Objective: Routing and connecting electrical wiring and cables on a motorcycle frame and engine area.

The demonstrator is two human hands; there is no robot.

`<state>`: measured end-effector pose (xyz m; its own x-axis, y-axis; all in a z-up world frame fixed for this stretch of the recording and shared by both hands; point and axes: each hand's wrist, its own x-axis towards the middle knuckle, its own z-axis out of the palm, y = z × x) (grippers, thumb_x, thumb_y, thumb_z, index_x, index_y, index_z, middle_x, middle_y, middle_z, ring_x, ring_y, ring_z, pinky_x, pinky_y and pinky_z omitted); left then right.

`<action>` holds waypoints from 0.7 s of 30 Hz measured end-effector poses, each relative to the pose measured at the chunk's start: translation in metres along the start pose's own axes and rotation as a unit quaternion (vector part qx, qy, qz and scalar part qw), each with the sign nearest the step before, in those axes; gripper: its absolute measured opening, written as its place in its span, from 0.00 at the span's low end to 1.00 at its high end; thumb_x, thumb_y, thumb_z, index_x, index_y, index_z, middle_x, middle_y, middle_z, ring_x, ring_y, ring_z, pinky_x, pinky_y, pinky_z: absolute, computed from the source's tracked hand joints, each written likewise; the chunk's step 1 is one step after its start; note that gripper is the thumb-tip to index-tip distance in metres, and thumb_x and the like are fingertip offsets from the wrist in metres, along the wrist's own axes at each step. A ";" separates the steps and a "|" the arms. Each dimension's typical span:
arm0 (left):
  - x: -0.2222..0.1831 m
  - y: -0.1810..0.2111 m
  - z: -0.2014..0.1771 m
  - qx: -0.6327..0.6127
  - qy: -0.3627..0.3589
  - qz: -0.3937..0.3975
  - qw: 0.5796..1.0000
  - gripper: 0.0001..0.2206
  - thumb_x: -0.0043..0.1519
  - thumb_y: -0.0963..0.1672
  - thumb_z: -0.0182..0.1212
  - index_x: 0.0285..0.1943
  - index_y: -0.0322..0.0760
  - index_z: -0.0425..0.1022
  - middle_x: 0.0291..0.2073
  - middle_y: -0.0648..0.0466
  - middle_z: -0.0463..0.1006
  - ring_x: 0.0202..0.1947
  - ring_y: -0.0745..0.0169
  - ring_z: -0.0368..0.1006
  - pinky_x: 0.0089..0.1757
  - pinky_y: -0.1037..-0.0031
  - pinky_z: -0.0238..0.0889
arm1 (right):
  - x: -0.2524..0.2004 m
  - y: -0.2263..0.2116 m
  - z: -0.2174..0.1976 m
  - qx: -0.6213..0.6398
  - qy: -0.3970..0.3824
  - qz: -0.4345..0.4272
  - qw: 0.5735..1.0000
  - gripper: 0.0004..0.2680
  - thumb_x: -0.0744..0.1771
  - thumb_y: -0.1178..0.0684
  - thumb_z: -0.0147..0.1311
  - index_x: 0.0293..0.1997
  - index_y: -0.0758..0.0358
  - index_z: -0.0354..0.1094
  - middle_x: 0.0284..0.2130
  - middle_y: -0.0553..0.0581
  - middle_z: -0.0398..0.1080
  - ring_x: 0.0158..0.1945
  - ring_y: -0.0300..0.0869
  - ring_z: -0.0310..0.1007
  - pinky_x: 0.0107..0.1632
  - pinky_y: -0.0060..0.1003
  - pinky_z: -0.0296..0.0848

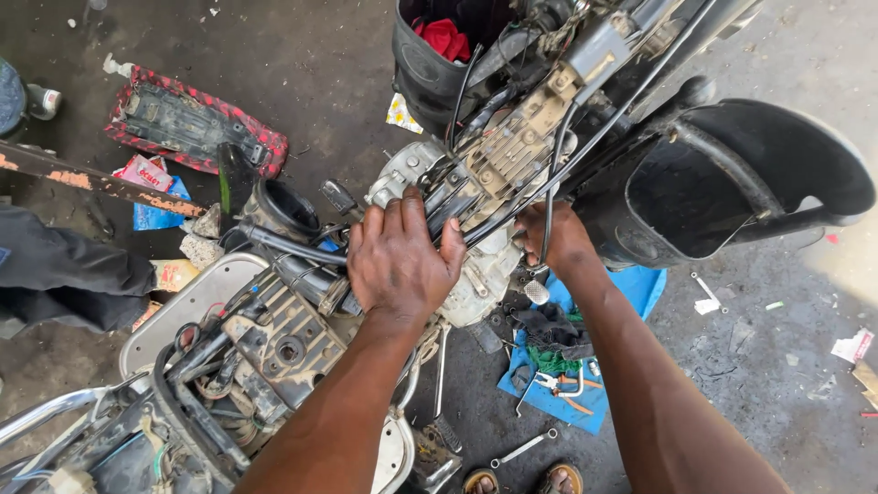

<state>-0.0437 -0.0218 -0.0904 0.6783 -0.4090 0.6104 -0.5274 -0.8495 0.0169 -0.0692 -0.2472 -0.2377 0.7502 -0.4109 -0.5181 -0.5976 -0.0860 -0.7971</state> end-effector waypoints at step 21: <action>-0.002 0.001 0.003 0.019 -0.010 0.010 1.000 0.25 0.60 0.54 0.53 0.54 0.32 0.76 0.31 0.48 0.73 0.33 0.48 0.70 0.36 0.60 0.63 | -0.020 -0.006 -0.006 -0.049 0.012 -0.055 0.997 0.12 0.71 0.46 0.52 0.35 0.62 0.78 0.12 0.57 0.70 0.18 0.49 0.74 0.25 0.40 0.67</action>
<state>-0.0444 -0.0229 -0.0943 0.6781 -0.4330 0.5938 -0.5214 -0.8529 -0.0265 -0.0828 -0.2440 -0.2204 0.8061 -0.4160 -0.4208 -0.5383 -0.2203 -0.8134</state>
